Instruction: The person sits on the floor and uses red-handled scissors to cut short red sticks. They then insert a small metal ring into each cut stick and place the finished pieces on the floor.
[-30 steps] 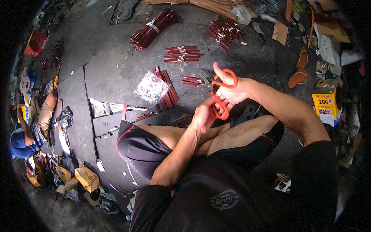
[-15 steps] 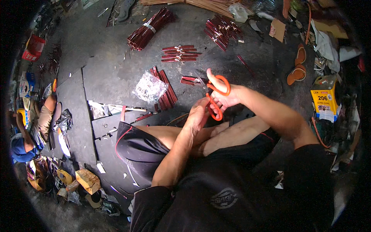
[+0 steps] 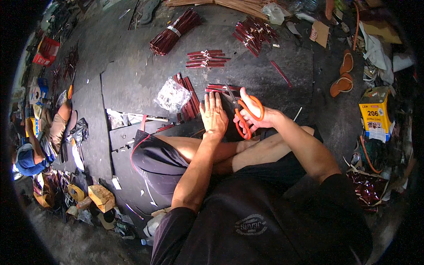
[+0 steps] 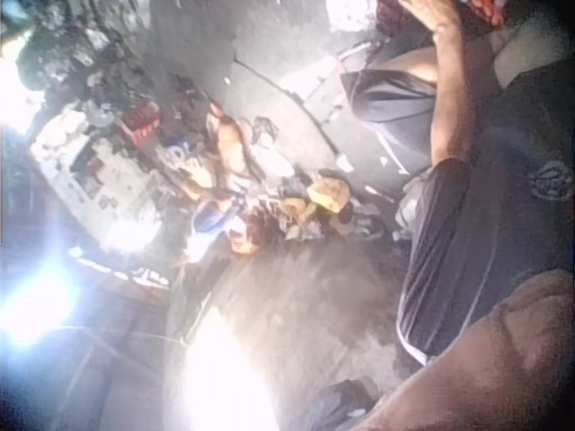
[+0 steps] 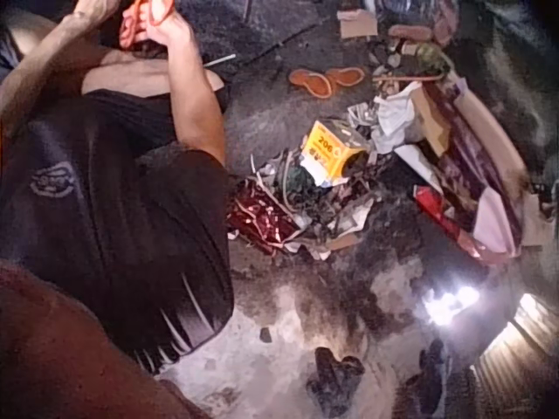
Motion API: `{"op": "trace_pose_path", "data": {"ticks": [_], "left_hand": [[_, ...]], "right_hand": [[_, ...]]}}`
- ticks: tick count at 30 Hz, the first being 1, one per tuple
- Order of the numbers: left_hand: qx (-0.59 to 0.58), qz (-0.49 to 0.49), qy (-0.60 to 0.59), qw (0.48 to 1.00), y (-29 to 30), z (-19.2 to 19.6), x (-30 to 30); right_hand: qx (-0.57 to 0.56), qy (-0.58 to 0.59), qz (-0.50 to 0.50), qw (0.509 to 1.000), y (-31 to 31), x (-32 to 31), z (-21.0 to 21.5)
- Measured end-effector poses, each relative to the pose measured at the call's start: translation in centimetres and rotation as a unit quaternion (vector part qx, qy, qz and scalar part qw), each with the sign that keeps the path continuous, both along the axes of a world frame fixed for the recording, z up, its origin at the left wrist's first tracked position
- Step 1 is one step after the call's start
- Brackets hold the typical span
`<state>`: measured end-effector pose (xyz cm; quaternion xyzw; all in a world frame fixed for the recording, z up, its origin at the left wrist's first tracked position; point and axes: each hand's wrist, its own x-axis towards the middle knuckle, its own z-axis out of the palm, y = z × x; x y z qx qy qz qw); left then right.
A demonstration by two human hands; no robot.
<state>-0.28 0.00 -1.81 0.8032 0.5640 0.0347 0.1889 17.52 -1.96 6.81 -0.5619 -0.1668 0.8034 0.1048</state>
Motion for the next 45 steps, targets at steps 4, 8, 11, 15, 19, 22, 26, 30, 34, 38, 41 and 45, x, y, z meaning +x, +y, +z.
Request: {"op": "trace_pose_path", "data": {"ticks": [4, 8, 11, 15, 19, 22, 26, 30, 34, 38, 41, 45], "left_hand": [[-0.018, -0.011, 0.024, 0.999, -0.2, 0.3, 0.1], [-0.033, -0.01, 0.013, 0.999, -0.2, -0.1, 0.1], [-0.02, -0.006, -0.009, 1.0, -0.4, -0.6, -0.1], [-0.02, -0.009, -0.009, 1.0, -0.5, -0.6, 0.0], [-0.03, -0.011, -0.019, 0.999, -0.4, -0.1, 0.0], [-0.027, -0.009, -0.017, 0.999, -0.4, -0.2, -0.1], [-0.025, -0.015, -0.008, 1.0, -0.5, -0.3, -0.1], [-0.023, -0.014, -0.008, 1.0, -0.5, -0.4, 0.0], [-0.024, -0.006, -0.015, 1.0, -0.6, -0.3, 0.0], [-0.029, -0.017, -0.006, 0.999, -0.4, -0.3, 0.0], [-0.029, -0.014, -0.008, 0.999, -0.5, -0.6, 0.0], [-0.032, -0.006, -0.033, 0.999, -0.6, -0.5, 0.0]], "right_hand": [[-0.005, 0.002, 0.007, 1.0, -0.2, 0.0, 0.1], [-0.003, -0.002, 0.037, 0.999, -1.0, 0.8, 1.8], [-0.03, 0.014, -0.006, 0.999, -2.1, 1.8, 3.2], [-0.029, 0.049, -0.062, 0.996, -2.1, 2.5, 2.8], [-0.04, 0.076, -0.059, 0.995, -1.8, 2.2, 2.2], [-0.047, 0.078, -0.058, 0.994, -1.6, 1.8, 2.5], [-0.062, 0.074, -0.075, 0.993, -1.5, 1.6, 2.2], [-0.066, 0.073, -0.075, 0.992, -1.4, 1.7, 1.7], [-0.065, 0.065, -0.064, 0.994, -1.4, 1.8, 1.7], [-0.068, 0.052, -0.055, 0.995, -1.3, 1.9, 1.7], [-0.054, 0.028, -0.027, 0.998, -0.9, 2.0, 2.1], [-0.028, -0.009, 0.052, 0.998, -0.3, 2.3, 2.3]]}}
